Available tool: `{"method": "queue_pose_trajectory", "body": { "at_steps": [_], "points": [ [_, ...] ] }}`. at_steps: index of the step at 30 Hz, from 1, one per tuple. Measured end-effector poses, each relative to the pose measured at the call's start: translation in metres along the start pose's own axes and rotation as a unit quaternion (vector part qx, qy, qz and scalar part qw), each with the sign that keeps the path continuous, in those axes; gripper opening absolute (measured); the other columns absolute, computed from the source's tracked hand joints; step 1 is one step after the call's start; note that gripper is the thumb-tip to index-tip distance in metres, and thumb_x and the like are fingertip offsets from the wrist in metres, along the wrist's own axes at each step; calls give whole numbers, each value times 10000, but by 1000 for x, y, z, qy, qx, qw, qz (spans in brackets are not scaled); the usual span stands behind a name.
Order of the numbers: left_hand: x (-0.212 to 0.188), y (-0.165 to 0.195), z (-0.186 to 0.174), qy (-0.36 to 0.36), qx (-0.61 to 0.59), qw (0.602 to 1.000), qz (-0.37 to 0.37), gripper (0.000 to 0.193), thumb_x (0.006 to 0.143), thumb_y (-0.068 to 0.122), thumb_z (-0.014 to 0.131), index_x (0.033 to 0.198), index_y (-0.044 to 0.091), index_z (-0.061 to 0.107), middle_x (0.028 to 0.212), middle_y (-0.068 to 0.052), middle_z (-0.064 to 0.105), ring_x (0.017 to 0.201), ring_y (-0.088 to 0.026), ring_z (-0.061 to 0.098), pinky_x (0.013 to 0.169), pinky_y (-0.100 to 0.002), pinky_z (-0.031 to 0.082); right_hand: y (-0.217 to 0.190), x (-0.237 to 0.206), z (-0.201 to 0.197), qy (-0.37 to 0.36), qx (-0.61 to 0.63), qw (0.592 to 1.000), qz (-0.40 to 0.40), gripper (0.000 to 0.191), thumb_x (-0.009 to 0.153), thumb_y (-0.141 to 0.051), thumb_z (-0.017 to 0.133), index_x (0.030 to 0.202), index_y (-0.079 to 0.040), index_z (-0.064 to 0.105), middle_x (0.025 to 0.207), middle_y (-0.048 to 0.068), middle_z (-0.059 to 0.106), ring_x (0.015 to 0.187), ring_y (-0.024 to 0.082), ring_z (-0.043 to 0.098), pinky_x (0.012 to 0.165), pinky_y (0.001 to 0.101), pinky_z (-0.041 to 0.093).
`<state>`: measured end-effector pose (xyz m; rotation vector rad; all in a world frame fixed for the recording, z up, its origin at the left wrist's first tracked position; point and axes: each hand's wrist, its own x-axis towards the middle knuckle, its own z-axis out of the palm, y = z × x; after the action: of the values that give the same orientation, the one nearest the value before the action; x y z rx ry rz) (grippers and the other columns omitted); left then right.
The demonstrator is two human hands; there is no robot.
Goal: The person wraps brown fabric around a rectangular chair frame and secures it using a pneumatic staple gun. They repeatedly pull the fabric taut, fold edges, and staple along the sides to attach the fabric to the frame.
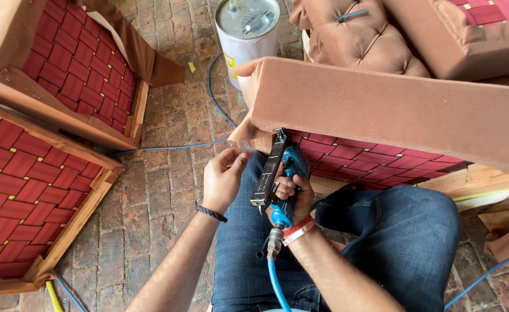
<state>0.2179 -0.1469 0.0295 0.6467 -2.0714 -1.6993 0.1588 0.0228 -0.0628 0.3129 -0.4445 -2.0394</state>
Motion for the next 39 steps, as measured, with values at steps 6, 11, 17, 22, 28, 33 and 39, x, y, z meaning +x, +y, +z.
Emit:
{"method": "queue_pose_trajectory", "body": {
  "at_steps": [6, 11, 17, 22, 28, 33, 39],
  "points": [
    [67, 37, -6, 11, 175, 951, 255, 221, 996, 175, 630, 1165, 74, 729, 1226, -125, 743, 1149, -259, 715, 1007, -372, 557, 6, -7, 20, 125, -255, 948, -147, 434, 822, -224, 649, 1196, -8, 605, 675, -50, 501, 583, 86, 498, 601, 248, 459],
    [134, 30, 39, -187, 120, 946, 235, 458, 1074, 165, 557, 1530, 153, 525, 1697, -270, 20, 1572, -377, 98, 1265, -424, 164, 19, -11, 47, 201, -381, 876, -217, 367, 826, -262, 616, 1102, -20, 598, 669, -18, 498, 590, 131, 502, 600, 297, 465],
    [144, -6, 45, -226, 11, 953, 202, 531, 1057, 78, 485, 1581, 149, 445, 1749, -219, -7, 1638, -323, 22, 1308, -385, 77, 35, -6, 66, 257, -404, 844, -241, 320, 815, -234, 593, 1058, -26, 603, 644, -1, 501, 573, 150, 506, 582, 337, 478],
    [136, -1, 43, -227, -2, 961, 159, 520, 1062, 79, 458, 1576, 155, 439, 1754, -179, 9, 1634, -292, 33, 1297, -373, 110, 30, -12, 70, 262, -412, 843, -227, 291, 845, -213, 590, 1056, -13, 584, 656, 8, 520, 581, 153, 518, 592, 336, 490],
    [119, 28, 35, -221, -2, 964, 147, 531, 1032, 119, 467, 1561, 162, 471, 1729, -168, 192, 1605, -309, 199, 1289, -396, 180, -1, -66, 102, 268, -452, 820, -226, 315, 857, -211, 611, 1096, -6, 619, 663, 20, 542, 581, 163, 539, 588, 334, 488],
    [76, 69, 58, -85, 481, 836, 251, 575, 1028, 392, 491, 1569, 204, 434, 1634, -207, 318, 1513, -434, 263, 1205, -552, 190, -44, -182, 169, 280, -541, 744, -276, 304, 858, -221, 606, 1047, 13, 650, 691, 67, 590, 586, 197, 569, 571, 355, 495],
    [14, 106, 169, -184, 471, 764, 402, 990, 772, 642, 615, 1518, 38, 370, 1555, -291, 320, 1436, -458, 293, 1168, -579, 183, -84, -258, 262, 218, -883, 316, -269, 305, 848, -116, 723, 1081, 61, 637, 879, 158, 668, 806, 287, 640, 703, 406, 511]
  ]
}}
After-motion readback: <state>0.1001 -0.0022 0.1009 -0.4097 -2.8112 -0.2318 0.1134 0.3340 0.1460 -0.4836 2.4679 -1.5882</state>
